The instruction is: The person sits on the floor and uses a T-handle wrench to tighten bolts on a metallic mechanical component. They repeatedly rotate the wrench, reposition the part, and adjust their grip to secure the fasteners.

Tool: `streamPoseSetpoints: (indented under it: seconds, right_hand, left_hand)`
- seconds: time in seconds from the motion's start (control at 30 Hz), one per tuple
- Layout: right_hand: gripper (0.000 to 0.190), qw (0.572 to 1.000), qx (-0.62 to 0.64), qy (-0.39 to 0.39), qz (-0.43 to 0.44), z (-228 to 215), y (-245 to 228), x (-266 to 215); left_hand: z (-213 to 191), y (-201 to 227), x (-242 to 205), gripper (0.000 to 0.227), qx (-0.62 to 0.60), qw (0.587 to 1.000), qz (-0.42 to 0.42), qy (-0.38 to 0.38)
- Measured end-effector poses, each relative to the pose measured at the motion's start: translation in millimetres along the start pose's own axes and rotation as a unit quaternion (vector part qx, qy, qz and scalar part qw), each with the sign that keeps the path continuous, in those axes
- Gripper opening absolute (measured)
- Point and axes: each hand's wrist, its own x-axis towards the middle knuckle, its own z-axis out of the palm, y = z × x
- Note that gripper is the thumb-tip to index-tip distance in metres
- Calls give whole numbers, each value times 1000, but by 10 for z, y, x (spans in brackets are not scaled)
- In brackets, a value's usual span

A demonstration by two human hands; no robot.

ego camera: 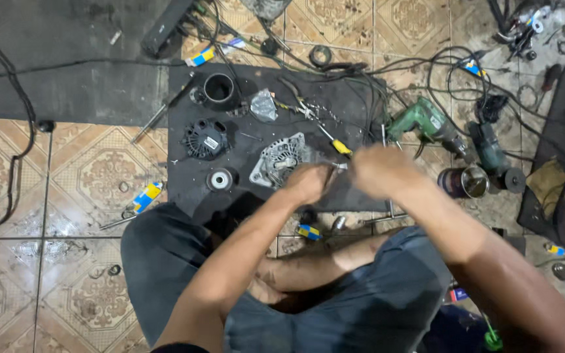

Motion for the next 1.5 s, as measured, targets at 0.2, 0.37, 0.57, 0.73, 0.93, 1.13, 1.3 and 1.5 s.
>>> streamPoseSetpoints:
  seconds: [0.2, 0.37, 0.57, 0.73, 0.93, 1.13, 1.3, 1.5]
  right_hand:
    - [40, 975, 171, -30, -138, -334, -487, -380]
    - [29, 996, -31, 73, -38, -183, -162, -172]
    - [44, 986, 142, -50, -78, -331, -292, -349]
    - [42, 998, 18, 59, -32, -445, -400, -362]
    - [36, 999, 32, -12, -11, -105, -116, -227]
    - [39, 976, 172, -17, -130, -60, -338, -395]
    - [28, 992, -46, 118, 3, -171, -126, -248]
    - [30, 1000, 25, 5, -13, -80, -92, -382]
  left_hand:
    - [-112, 29, -82, 63, -425, 862, -267, -68]
    - [-643, 712, -258, 45, -15, 995, -81, -61]
    - [-124, 140, -203, 36, -19, 999, 4, -28]
    - [-107, 68, -84, 33, -3, 997, -57, -46]
    - [-387, 533, -287, 34, 38, 997, -39, -53]
    - [-87, 29, -96, 84, 26, 994, 68, -77]
    - [-492, 790, -179, 59, -33, 968, -213, -125]
    - [-264, 436, -235, 45, 14, 999, -21, -37]
